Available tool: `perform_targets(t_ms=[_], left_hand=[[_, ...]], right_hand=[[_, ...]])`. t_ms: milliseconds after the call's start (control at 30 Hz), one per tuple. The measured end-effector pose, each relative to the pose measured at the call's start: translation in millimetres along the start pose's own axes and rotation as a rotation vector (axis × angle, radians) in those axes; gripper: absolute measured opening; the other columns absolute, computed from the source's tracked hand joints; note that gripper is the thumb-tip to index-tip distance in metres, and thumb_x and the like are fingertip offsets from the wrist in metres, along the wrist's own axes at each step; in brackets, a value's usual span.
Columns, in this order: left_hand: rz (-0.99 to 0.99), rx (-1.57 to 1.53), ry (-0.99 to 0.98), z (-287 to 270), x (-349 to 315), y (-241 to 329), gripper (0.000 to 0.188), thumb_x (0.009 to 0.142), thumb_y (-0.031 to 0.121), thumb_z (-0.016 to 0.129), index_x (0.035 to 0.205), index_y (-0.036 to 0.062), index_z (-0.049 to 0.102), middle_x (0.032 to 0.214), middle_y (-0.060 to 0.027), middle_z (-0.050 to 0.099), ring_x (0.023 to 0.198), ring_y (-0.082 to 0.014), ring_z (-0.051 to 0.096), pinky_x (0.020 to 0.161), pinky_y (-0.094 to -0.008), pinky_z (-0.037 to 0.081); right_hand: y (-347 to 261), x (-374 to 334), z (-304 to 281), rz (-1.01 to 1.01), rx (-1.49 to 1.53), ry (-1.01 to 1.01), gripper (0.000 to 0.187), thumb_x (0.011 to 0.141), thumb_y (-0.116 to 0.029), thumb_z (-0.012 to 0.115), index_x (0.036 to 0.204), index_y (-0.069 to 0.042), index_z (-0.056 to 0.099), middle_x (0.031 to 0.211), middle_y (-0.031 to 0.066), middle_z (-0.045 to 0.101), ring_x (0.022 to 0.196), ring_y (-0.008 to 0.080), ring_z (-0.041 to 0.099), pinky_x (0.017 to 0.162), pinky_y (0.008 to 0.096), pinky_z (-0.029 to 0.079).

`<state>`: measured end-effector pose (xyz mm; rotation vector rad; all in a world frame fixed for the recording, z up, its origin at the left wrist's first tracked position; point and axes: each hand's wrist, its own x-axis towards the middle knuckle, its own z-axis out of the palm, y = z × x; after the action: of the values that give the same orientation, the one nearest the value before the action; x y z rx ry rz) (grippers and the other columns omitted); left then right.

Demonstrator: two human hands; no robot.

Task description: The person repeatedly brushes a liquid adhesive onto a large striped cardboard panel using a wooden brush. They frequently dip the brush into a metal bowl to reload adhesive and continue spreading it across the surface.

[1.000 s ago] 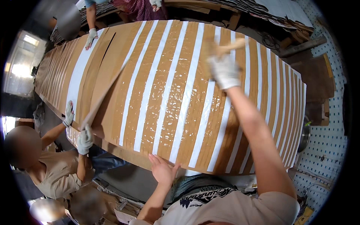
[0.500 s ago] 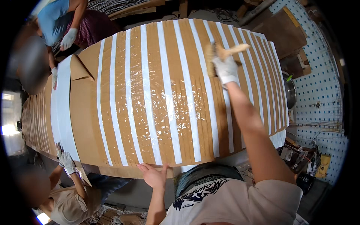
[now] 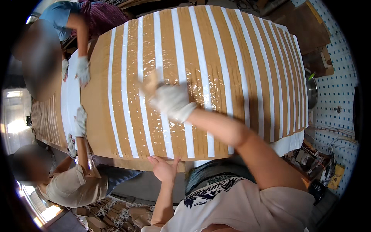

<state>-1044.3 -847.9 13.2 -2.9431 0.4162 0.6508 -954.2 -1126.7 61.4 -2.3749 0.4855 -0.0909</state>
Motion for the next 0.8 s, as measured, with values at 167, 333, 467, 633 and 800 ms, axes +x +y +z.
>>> perform_targets(t_ms=[167,333,467,633,800], left_hand=[[-0.046,0.017,-0.066,-9,2,7,0.123,0.068,0.071,0.072,0.139,-0.0210,0.030,0.147,-0.0394,0.029,0.141,-0.0420,0.033,0.100,-0.0411,0.047],[-0.005,0.047,0.032,5,-3,-2,0.122,0.068,0.072,0.072,0.137,-0.0213,0.032,0.146,-0.0406,0.030,0.140,-0.0423,0.034,0.096,-0.0406,0.050],[0.074,0.041,0.123,16,1,-5,0.124,0.068,0.071,0.072,0.137,-0.0222,0.030,0.145,-0.0418,0.029,0.136,-0.0425,0.040,0.093,-0.0406,0.052],[0.009,0.024,0.068,4,1,5,0.120,0.066,0.071,0.074,0.133,-0.0201,0.034,0.143,-0.0369,0.033,0.114,-0.0423,0.058,0.084,-0.0430,0.054],[0.051,0.013,0.100,12,8,-6,0.109,0.063,0.071,0.077,0.122,-0.0149,0.044,0.141,-0.0320,0.036,0.101,-0.0408,0.064,0.077,-0.0457,0.055]], right_hand=[[-7,-21,23,0.056,0.109,-0.125,0.040,0.090,-0.039,0.055,0.093,0.000,0.065,0.078,0.0195,0.068,0.072,0.0322,0.070,0.065,0.0445,0.056],[146,-66,-67,0.518,0.157,0.323,0.047,0.083,-0.047,0.064,0.092,-0.001,0.069,0.085,0.0203,0.069,0.076,0.0362,0.068,0.069,0.0464,0.053],[260,-127,-123,0.532,-0.132,0.800,0.046,0.083,-0.042,0.066,0.104,-0.002,0.063,0.099,0.0221,0.068,0.093,0.0381,0.066,0.081,0.0469,0.051],[169,-109,-124,0.526,-0.105,0.576,0.042,0.086,-0.043,0.062,0.097,-0.003,0.065,0.094,0.0195,0.067,0.087,0.0354,0.066,0.074,0.0462,0.051],[29,-127,-8,0.035,-0.011,0.155,0.045,0.093,-0.045,0.051,0.084,-0.003,0.064,0.064,0.0145,0.065,0.059,0.0289,0.066,0.054,0.0417,0.052]])
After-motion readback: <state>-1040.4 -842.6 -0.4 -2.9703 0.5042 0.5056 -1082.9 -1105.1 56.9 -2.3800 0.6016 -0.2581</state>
